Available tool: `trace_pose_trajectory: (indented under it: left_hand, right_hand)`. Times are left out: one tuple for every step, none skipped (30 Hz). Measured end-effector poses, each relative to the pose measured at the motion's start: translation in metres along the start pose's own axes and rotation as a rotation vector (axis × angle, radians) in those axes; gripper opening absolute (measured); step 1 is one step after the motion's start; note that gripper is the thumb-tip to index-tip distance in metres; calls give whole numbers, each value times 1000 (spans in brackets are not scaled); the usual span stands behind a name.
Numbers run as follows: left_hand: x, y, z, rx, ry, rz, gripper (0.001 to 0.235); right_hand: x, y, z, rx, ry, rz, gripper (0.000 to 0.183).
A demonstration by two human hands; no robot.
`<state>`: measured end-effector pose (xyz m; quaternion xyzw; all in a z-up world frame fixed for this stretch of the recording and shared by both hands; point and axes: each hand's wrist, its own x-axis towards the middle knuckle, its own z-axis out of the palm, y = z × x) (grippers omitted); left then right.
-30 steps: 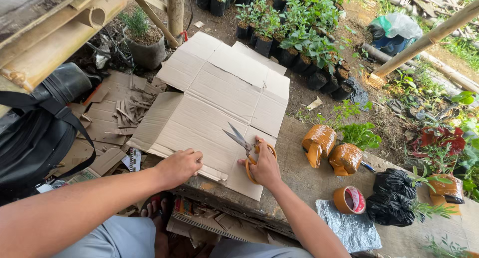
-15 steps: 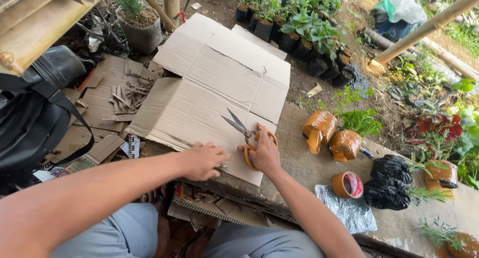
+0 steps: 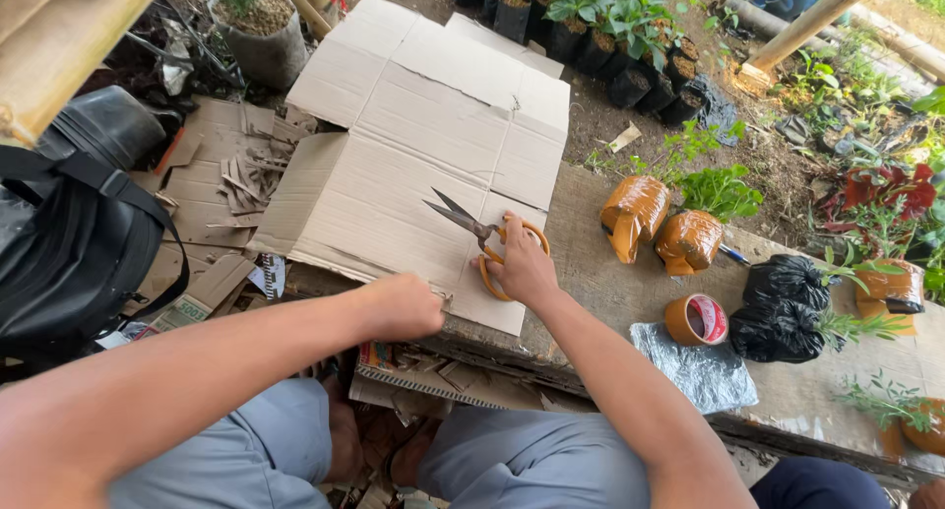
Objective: The person opens a cardboard box, removes tape, and uses scissors to cut the cardboard into smaller rectangular pieces. They also handle a roll of tape and a small plant wrapped in tape.
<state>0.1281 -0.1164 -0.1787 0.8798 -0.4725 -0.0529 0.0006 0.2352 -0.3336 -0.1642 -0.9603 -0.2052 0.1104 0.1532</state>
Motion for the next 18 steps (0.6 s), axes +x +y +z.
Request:
trace_pose_trajectory:
  left_hand:
    - [-8, 6, -7, 74, -60, 60, 13]
    - [-20, 9, -15, 48, -29, 99, 10]
    - [-32, 14, -21, 16, 3, 136, 11]
    - [-42, 24, -25, 26, -18, 120, 11]
    - [-50, 38, -28, 29, -39, 104, 13]
    - [-53, 49, -31, 0, -108, 147, 12]
    - [-53, 57, -34, -23, -173, 184, 11]
    - [-54, 65, -36, -46, -239, 221, 10]
    - [-55, 75, -38, -52, -224, 236, 11]
    - [-55, 84, -38, -58, -209, 252, 12]
    - [-53, 84, -39, -56, -193, 264, 12]
    - [-52, 81, -40, -33, -150, 246, 12]
    - [-51, 74, -39, -18, -112, 235, 12]
    - [-51, 67, -37, -2, -74, 224, 12]
    - [-53, 55, -35, -49, -83, 115, 12]
    - [-55, 36, -34, -96, -92, 6, 19]
    - [-56, 17, -34, -199, -71, -56, 61]
    - [-59, 4, -34, -297, -47, -118, 109]
  right_hand:
    - [1, -1, -3, 5, -6, 8, 101]
    - [2, -1, -4, 9, -11, 15, 102]
    - [2, 0, -4, 13, -24, 23, 102]
    - [3, 0, -3, 20, -20, 18, 104]
    - [0, 0, 1, 28, -22, 14, 105]
    - [-3, 0, 5, 35, -25, 10, 106]
    - [-1, -1, 7, 24, -54, 14, 110]
    - [0, -4, 9, 13, -82, 18, 114]
    - [-3, -4, 11, 2, -114, 29, 118]
    - [-5, -5, 11, 6, -112, 9, 120]
    - [-3, -7, 10, 9, -102, -16, 122]
    - [0, -9, 7, 12, -92, -40, 124]
    - [-2, -10, 7, -2, -106, -28, 121]
    - [-2, -12, 6, -15, -121, -16, 119]
    - [-2, -13, 5, -31, -137, -10, 117]
    - [-3, -15, 5, -52, -159, 16, 120]
    - [-2, -17, 3, -74, -178, 39, 122]
    - [-2, -20, 2, -96, -197, 62, 125]
